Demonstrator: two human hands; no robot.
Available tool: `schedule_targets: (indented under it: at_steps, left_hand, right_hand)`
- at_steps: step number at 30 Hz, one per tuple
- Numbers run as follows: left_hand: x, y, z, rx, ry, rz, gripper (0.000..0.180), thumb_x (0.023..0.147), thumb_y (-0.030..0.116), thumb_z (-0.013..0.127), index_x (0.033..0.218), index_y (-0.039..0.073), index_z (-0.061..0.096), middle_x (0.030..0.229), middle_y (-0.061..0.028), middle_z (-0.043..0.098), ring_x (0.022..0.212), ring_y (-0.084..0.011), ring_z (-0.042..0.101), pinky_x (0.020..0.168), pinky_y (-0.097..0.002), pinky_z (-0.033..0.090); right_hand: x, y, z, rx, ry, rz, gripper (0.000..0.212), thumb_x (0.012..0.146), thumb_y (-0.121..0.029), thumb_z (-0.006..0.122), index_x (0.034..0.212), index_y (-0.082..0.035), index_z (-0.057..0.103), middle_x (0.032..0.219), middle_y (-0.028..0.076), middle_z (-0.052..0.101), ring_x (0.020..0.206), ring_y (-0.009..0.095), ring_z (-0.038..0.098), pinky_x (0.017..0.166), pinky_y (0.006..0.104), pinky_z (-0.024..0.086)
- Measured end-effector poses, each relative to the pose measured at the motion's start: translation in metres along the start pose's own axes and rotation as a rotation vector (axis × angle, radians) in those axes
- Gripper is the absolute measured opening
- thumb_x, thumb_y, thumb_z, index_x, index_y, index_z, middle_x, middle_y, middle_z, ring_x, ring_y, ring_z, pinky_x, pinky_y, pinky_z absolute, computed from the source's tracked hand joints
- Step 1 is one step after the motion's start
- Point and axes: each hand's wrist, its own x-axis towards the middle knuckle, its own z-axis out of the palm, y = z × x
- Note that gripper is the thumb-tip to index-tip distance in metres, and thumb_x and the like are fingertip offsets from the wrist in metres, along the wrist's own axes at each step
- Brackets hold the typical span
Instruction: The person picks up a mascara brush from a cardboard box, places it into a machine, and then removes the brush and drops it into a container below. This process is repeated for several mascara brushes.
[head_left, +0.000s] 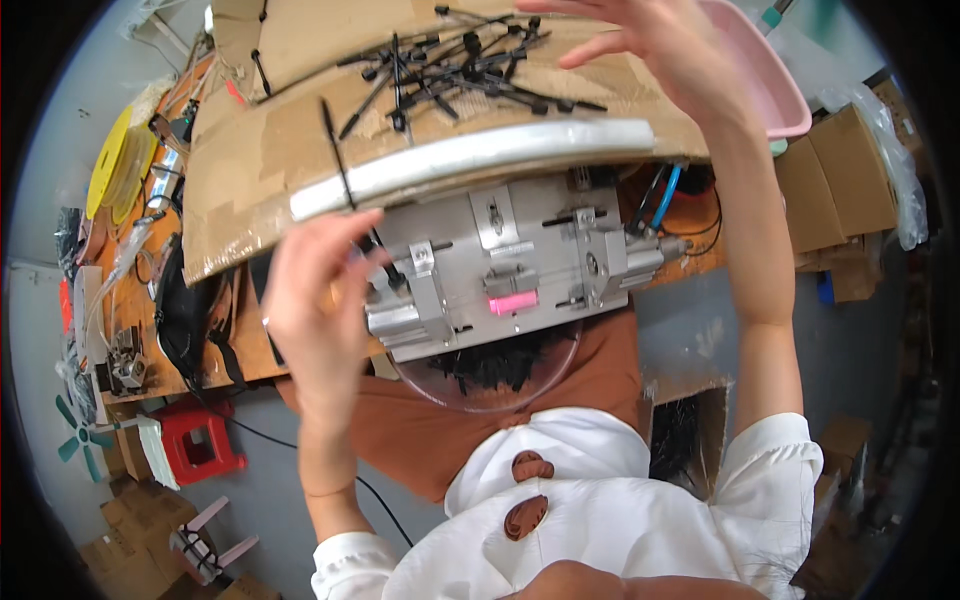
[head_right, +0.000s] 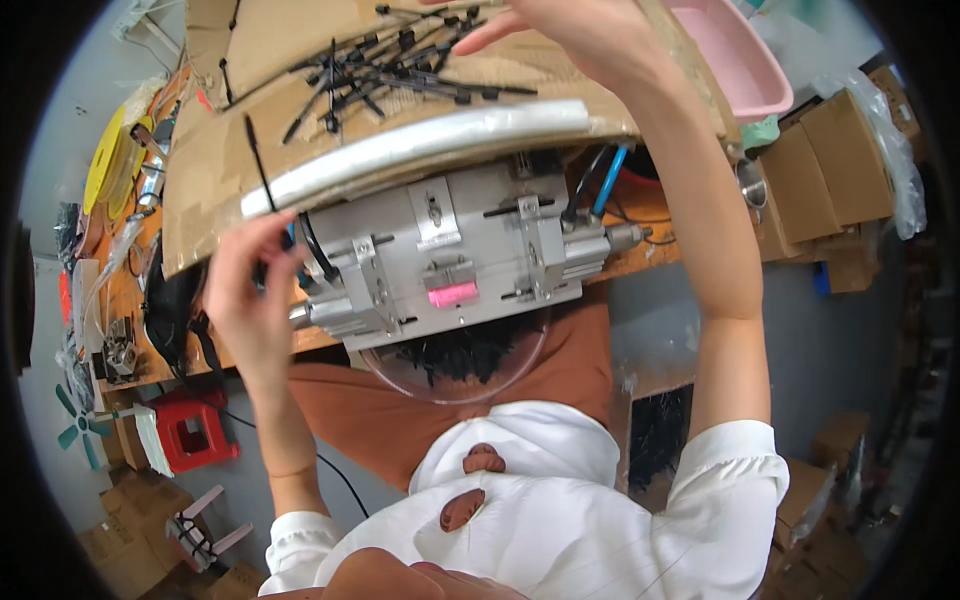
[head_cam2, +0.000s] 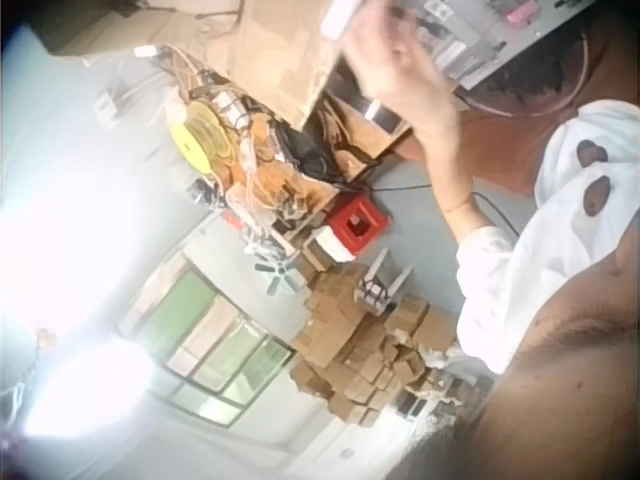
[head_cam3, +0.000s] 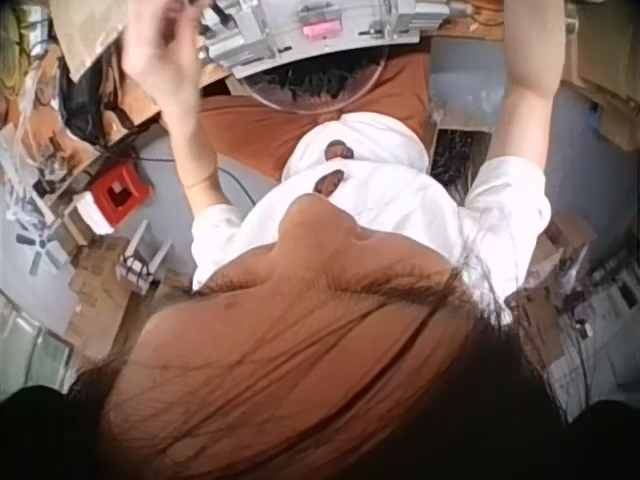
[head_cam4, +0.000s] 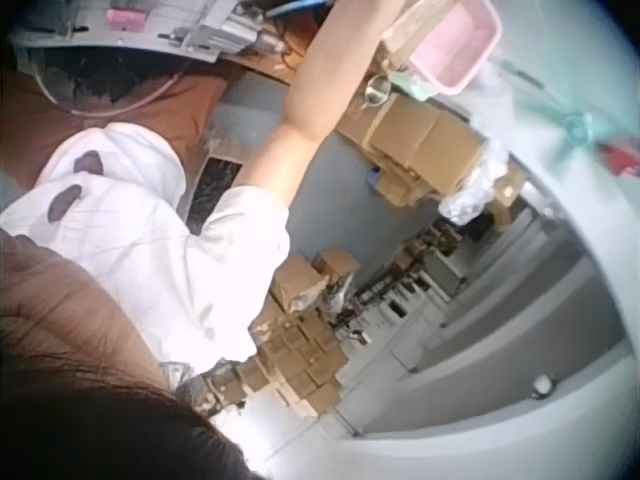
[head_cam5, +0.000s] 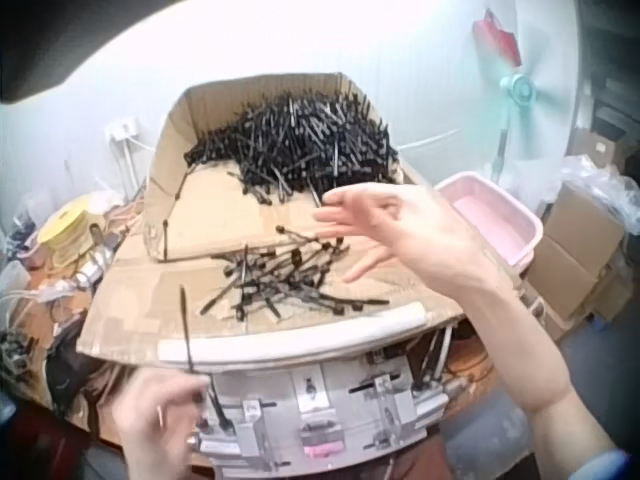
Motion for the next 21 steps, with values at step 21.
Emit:
schedule_targets:
  at_steps: [21]
  left_hand:
    - [-0.112,0.055,0.088,0.341,-0.407,-0.027,0.070,0.070,-0.007,0.057,0.137,-0.009,0.038,0.096,-0.0112,0.051,0.085,-0.0240,0.050,0.078,-0.0336,0.046]
  right_hand:
    - [-0.142,0.016,0.030,0.051,0.326,-0.044,0.025,0.087,-0.001,0.063,0.111,0.005,0.062,0.096,0.013,0.068,0.080,0.012,0.063,0.055,0.0216,0.050]
